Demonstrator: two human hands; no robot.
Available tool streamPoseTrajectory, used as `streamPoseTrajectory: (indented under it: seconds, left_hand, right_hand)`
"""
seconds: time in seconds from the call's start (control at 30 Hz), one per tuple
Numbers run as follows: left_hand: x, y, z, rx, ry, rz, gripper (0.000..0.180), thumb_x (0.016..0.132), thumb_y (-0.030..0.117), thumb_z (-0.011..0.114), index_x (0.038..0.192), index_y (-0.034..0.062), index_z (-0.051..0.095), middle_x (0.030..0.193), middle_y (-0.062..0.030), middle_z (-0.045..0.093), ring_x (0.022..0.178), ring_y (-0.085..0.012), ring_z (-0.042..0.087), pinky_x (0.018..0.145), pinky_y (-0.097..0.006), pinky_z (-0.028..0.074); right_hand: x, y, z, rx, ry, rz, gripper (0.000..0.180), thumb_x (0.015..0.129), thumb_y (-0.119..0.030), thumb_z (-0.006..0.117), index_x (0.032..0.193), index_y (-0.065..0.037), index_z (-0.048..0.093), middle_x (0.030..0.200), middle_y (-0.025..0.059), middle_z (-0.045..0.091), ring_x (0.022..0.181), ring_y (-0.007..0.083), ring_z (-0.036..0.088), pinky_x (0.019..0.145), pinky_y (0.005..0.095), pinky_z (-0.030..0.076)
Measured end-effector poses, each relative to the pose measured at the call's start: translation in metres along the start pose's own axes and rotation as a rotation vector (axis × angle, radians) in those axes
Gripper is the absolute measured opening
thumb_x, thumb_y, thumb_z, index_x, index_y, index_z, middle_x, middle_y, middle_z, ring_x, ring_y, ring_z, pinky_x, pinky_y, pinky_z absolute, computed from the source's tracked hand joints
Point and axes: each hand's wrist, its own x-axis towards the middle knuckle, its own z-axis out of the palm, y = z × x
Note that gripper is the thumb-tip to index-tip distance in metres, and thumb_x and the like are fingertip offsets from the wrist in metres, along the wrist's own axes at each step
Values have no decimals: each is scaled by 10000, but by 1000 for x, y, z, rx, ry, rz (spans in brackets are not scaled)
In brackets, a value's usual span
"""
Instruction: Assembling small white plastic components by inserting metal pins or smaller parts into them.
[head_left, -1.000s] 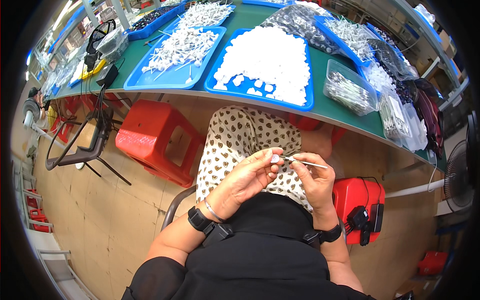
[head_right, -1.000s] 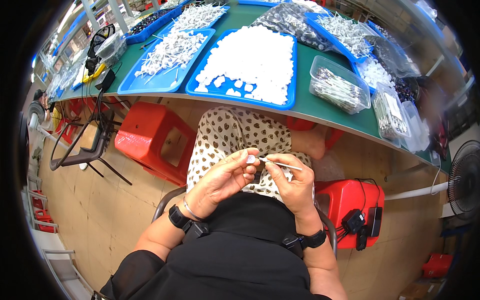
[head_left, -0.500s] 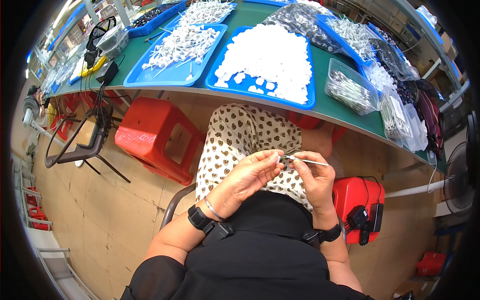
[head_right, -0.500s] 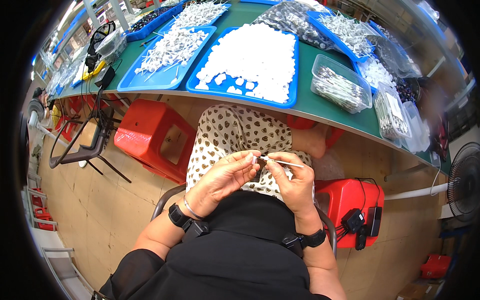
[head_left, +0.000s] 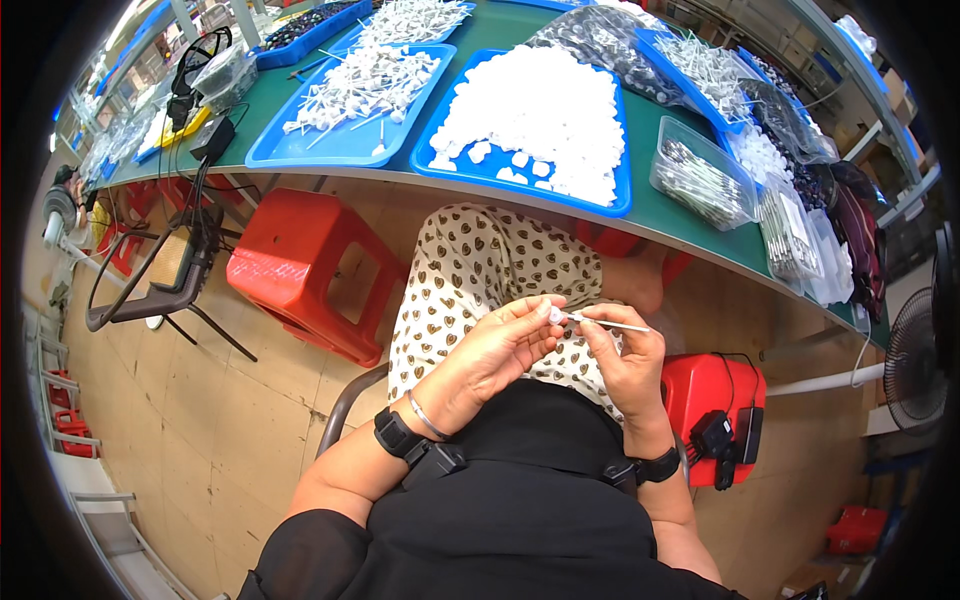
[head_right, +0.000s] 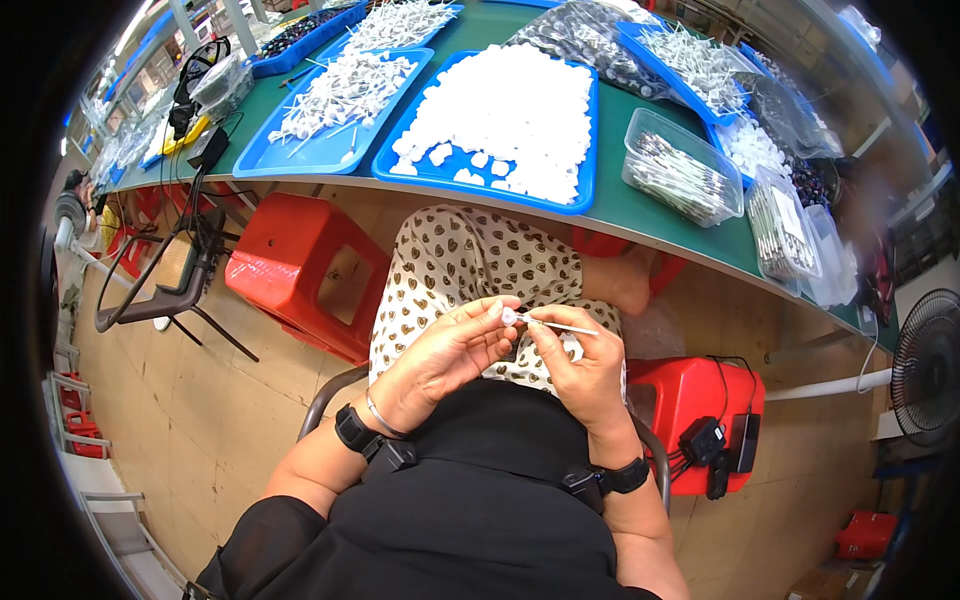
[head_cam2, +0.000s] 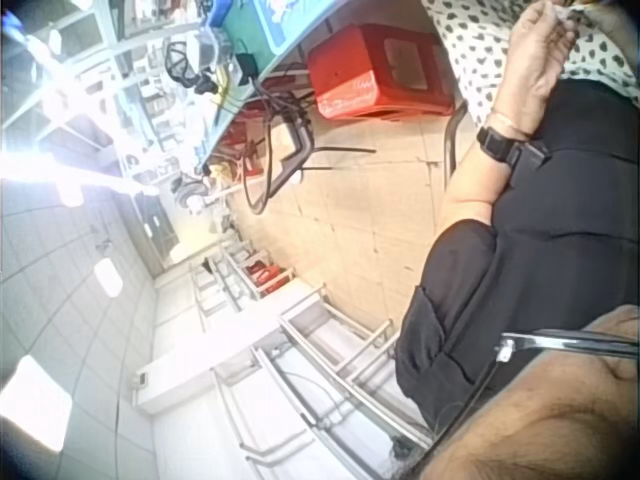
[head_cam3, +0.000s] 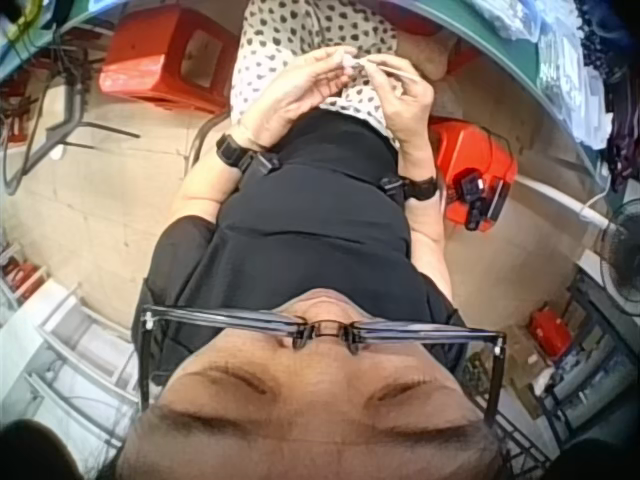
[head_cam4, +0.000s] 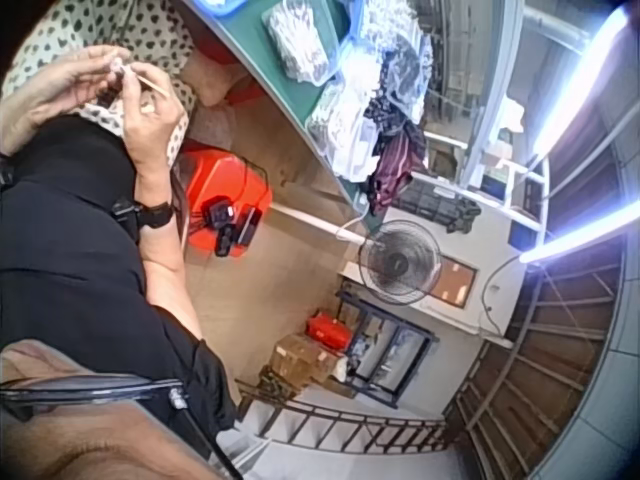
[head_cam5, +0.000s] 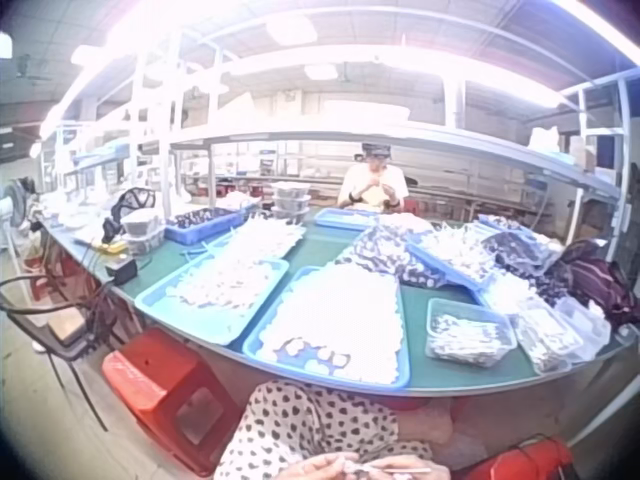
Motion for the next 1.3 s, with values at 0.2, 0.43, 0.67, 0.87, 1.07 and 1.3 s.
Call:
streamPoseTrajectory:
  seconds: [0.2,0.43,0.67,0.87,1.07,1.3]
  left_hand:
    - [2,-3,-5,-92,-39,-13,227,934,146,559,1114,8,567,954,-63,628,858,-114,616,820,-236,523]
    - [3,-3,-3,-134,-37,15,208,926,115,564,1099,-1,569,1011,-96,622,935,-165,618,871,-250,518]
    - [2,-4,-2,-113,-31,31,206,921,101,570,1099,-2,564,1016,-97,620,949,-162,610,879,-251,515]
    - [1,-5,0,-120,1,33,205,917,92,575,1098,-3,564,1029,-97,614,961,-159,601,882,-250,513]
    - [2,-6,-1,-125,13,27,211,913,85,578,1101,-11,559,1024,-97,614,951,-155,602,877,-241,515]
    - [3,-8,-3,-171,43,8,223,910,73,578,1113,-13,550,1028,-99,614,940,-153,607,878,-240,517]
  right_hand:
    - [3,-3,1,-107,-6,-96,130,810,3,663,938,3,642,833,84,674,706,140,639,625,254,496]
    - [5,-5,2,-201,-4,-183,125,794,-2,675,914,-2,641,826,97,675,698,181,654,614,269,501]
    - [7,-10,3,-290,-25,-239,115,774,11,669,884,-1,641,818,106,668,709,238,655,629,303,509]
    - [9,-14,3,-415,-58,-401,122,765,35,654,879,2,627,806,114,657,691,250,638,623,307,497]
    - [10,-13,4,-444,-62,-426,115,761,32,655,868,0,625,795,112,653,675,254,632,605,318,494]
    - [10,-11,4,-441,-77,-427,117,761,34,656,868,0,623,798,114,653,679,255,632,609,319,495]
